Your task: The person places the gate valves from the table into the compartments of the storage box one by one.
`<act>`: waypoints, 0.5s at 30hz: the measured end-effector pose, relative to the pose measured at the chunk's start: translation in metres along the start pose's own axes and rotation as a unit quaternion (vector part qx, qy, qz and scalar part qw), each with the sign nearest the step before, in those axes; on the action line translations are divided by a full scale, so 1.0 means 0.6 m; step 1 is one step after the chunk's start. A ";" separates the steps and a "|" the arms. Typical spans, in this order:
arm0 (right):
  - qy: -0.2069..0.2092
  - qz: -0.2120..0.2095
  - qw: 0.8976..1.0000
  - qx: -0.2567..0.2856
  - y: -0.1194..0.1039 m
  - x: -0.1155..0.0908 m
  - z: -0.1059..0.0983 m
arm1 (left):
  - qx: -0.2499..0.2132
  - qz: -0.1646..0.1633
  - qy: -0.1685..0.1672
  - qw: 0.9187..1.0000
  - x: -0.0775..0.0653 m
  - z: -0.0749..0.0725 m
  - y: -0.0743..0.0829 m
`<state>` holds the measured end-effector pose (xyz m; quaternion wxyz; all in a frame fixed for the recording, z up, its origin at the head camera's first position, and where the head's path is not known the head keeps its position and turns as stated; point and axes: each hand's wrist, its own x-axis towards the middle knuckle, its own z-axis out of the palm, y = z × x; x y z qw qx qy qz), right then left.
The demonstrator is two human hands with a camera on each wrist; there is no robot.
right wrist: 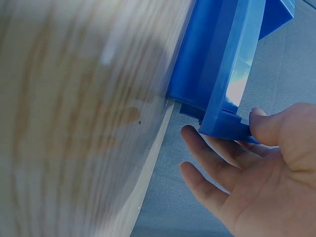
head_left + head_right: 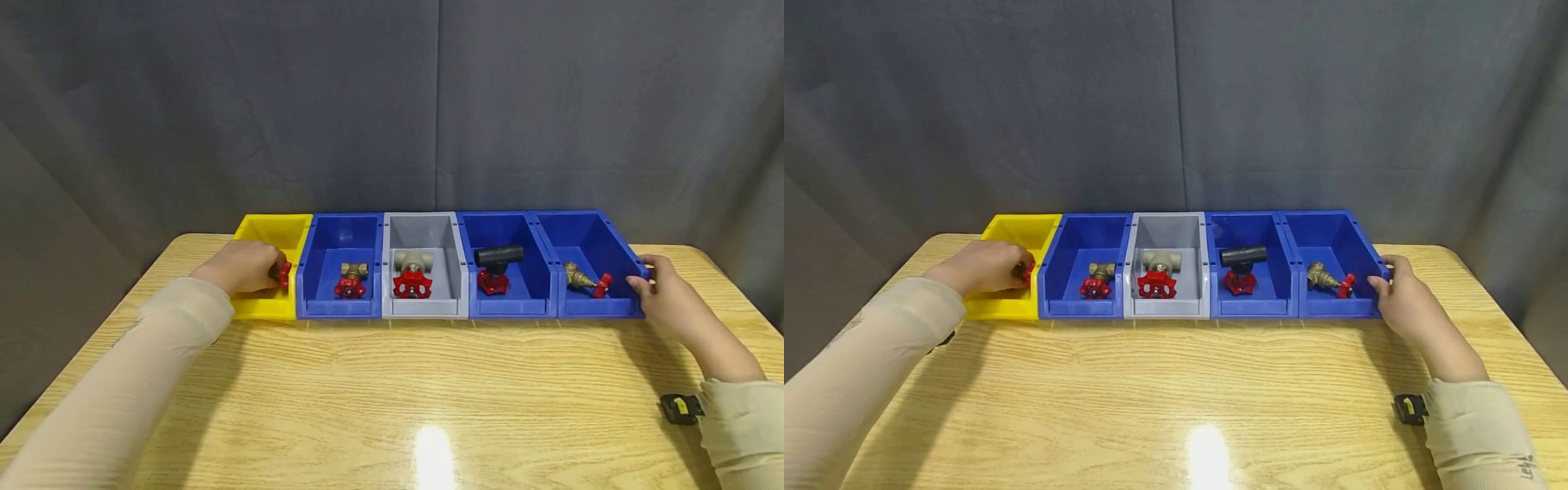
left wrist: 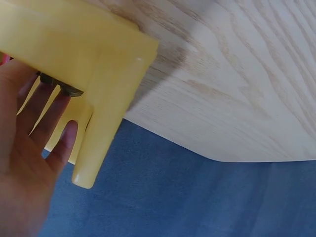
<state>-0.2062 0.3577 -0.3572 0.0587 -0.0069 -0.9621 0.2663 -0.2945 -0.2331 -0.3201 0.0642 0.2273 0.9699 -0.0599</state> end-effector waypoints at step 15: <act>0.014 -0.008 1.000 -0.004 0.004 0.002 0.003 | -0.038 -0.021 0.010 0.999 -0.009 -0.001 0.001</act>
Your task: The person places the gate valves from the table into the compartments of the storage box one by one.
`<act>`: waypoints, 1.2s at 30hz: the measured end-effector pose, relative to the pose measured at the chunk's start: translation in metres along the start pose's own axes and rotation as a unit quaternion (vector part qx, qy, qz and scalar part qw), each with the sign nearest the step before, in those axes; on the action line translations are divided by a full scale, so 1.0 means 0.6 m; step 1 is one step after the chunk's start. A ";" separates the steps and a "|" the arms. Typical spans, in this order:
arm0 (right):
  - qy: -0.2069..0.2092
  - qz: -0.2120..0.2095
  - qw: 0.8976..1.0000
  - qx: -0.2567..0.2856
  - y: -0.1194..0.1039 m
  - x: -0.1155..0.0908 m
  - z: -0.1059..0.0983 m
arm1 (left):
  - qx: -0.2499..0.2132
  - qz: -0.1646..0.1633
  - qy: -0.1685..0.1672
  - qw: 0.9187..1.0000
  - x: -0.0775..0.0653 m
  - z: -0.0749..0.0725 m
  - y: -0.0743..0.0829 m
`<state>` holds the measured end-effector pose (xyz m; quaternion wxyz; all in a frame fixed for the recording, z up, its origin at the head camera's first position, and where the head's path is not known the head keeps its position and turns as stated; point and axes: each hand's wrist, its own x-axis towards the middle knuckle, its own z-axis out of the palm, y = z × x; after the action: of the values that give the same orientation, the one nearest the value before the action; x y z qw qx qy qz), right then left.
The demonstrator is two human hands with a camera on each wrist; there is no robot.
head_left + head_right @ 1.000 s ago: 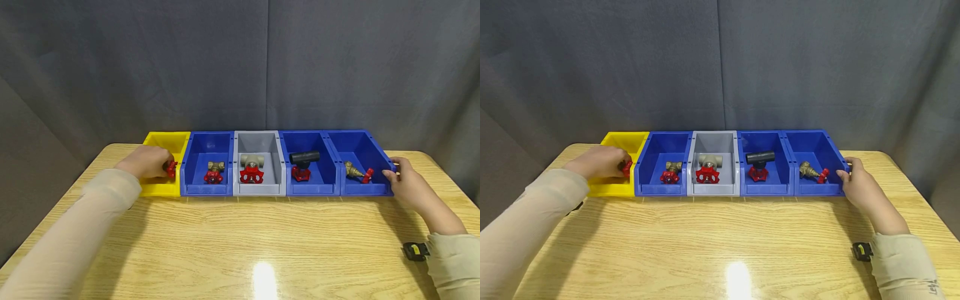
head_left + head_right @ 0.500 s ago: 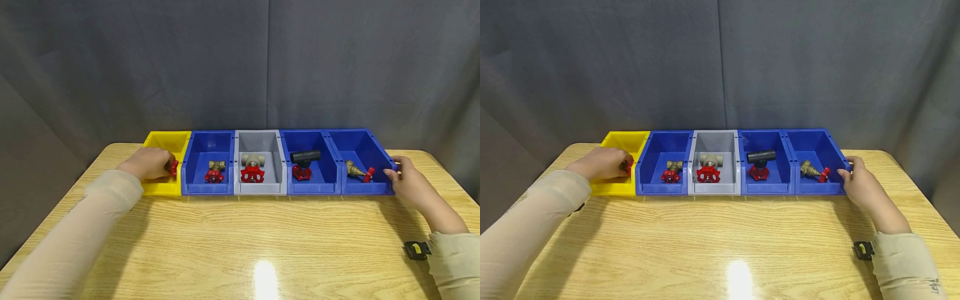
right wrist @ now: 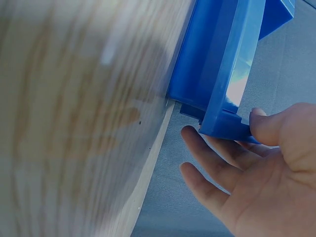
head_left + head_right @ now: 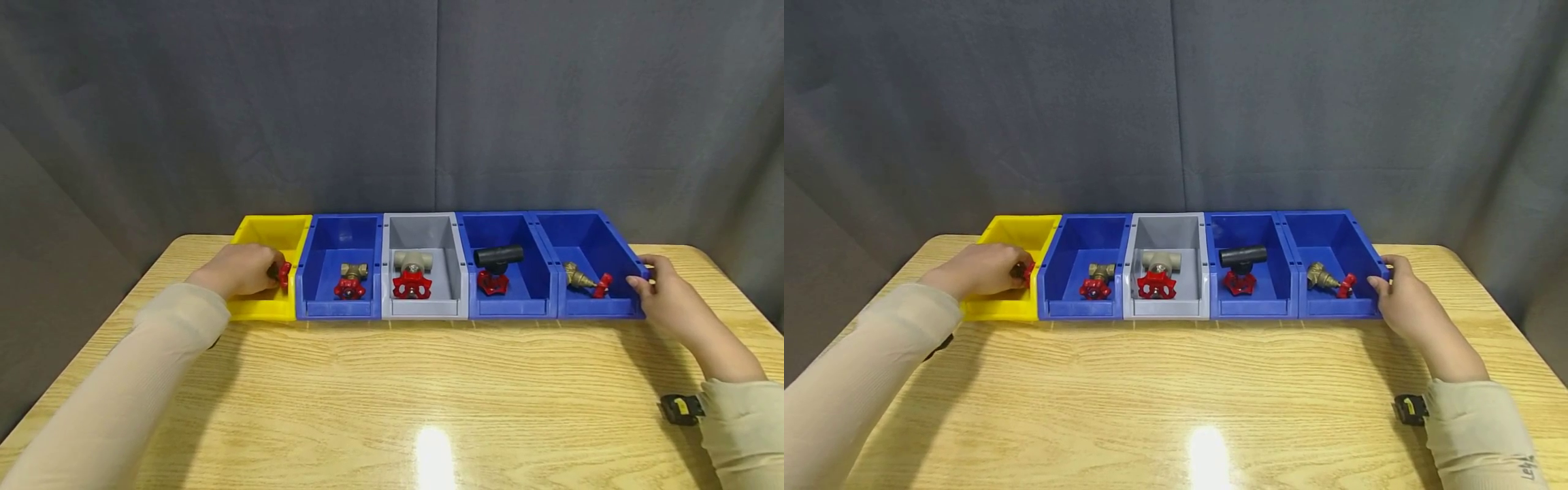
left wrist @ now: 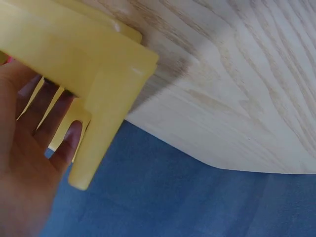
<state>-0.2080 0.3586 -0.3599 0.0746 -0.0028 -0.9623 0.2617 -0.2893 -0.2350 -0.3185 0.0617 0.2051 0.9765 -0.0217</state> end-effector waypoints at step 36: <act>-0.001 -0.070 0.993 -0.093 -0.065 -0.035 -0.033 | -0.073 -0.007 0.229 0.971 -0.109 -0.003 0.140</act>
<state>-0.1833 0.3339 -0.3265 0.0909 0.0582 -0.9804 0.1648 -0.1963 -0.1838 -0.3100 -0.1494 0.1929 0.9649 0.0970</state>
